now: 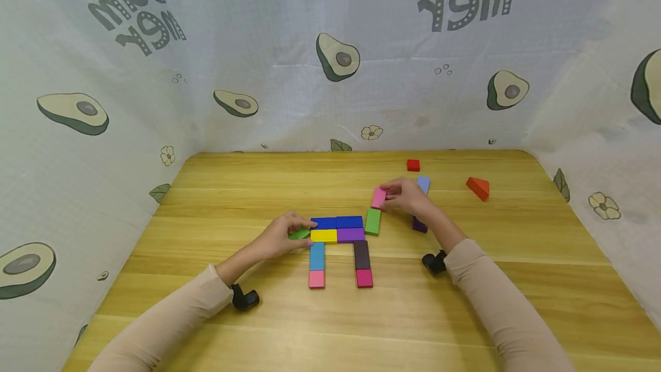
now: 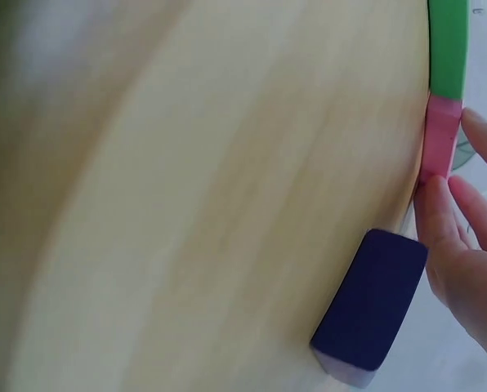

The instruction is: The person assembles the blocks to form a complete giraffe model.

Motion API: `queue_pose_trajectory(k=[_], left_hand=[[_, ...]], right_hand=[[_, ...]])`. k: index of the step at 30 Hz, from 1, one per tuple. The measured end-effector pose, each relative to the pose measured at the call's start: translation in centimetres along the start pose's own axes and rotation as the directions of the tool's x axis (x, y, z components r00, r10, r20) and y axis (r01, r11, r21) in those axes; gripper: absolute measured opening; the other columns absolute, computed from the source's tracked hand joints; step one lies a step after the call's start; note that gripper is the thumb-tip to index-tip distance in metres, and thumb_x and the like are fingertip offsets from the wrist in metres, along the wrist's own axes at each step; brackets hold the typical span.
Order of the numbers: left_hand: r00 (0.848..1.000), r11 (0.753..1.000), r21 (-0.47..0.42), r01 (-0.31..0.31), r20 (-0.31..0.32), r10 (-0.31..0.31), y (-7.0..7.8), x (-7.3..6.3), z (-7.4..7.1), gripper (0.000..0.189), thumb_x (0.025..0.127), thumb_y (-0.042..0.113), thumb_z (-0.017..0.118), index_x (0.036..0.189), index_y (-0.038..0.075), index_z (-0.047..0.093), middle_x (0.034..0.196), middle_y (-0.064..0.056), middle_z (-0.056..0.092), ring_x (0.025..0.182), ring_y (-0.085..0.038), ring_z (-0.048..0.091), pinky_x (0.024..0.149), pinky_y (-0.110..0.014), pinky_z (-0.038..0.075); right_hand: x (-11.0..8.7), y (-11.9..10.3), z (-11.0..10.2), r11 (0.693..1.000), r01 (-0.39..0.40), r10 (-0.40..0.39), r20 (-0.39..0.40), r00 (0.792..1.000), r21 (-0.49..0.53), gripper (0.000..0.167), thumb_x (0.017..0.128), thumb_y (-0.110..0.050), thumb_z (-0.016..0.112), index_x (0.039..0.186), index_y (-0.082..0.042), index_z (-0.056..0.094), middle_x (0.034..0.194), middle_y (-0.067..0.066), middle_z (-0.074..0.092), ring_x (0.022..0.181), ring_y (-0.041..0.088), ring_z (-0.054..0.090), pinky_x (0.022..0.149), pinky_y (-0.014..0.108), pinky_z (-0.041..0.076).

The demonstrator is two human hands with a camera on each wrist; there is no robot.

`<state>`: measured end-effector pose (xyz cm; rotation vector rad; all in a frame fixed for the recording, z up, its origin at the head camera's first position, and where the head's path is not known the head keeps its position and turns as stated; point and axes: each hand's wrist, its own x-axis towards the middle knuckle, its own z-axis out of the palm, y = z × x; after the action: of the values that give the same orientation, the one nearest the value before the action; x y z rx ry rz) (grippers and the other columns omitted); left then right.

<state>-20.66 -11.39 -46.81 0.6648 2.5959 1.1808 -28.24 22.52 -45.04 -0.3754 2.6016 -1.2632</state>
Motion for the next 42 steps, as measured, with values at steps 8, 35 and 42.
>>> queue_pose_trajectory(k=[8, 35, 42], left_hand=[[1.000, 1.000, -0.008, 0.003, 0.003, -0.003, 0.15, -0.04, -0.08, 0.035, 0.089, 0.014, 0.077, 0.124, 0.009, 0.072, 0.103, -0.003, 0.058, 0.095, -0.020, 0.050, 0.081, -0.032, 0.046], [1.000, 1.000, 0.001, 0.006, 0.006, -0.006, 0.22, -0.11, -0.34, 0.037, 0.090, 0.015, 0.077, 0.125, 0.008, 0.071, 0.102, -0.005, 0.057, 0.092, -0.021, 0.050, 0.078, -0.030, 0.046], [1.000, 1.000, -0.007, 0.004, 0.003, -0.004, 0.36, -0.16, -0.36, 0.036, 0.089, 0.014, 0.077, 0.124, 0.007, 0.071, 0.102, -0.006, 0.057, 0.092, -0.022, 0.050, 0.078, -0.031, 0.045]], right_hand=[[0.22, -0.34, 0.30, 1.000, 0.000, 0.000, 0.022, 1.000, 0.025, 0.051, 0.087, 0.000, 0.075, 0.132, 0.014, 0.056, 0.136, 0.034, 0.047, 0.121, 0.047, 0.053, 0.098, 0.049, 0.047], [-0.12, -0.45, 0.55, 1.000, -0.003, 0.003, 0.032, 0.999, 0.001, 0.050, 0.087, -0.002, 0.076, 0.130, 0.015, 0.056, 0.131, 0.033, 0.050, 0.117, 0.046, 0.056, 0.097, 0.047, 0.049], [-0.36, -0.53, 0.59, 1.000, -0.002, 0.002, 0.035, 0.999, 0.011, 0.050, 0.087, -0.001, 0.076, 0.130, 0.015, 0.056, 0.131, 0.034, 0.050, 0.117, 0.046, 0.056, 0.096, 0.045, 0.049]])
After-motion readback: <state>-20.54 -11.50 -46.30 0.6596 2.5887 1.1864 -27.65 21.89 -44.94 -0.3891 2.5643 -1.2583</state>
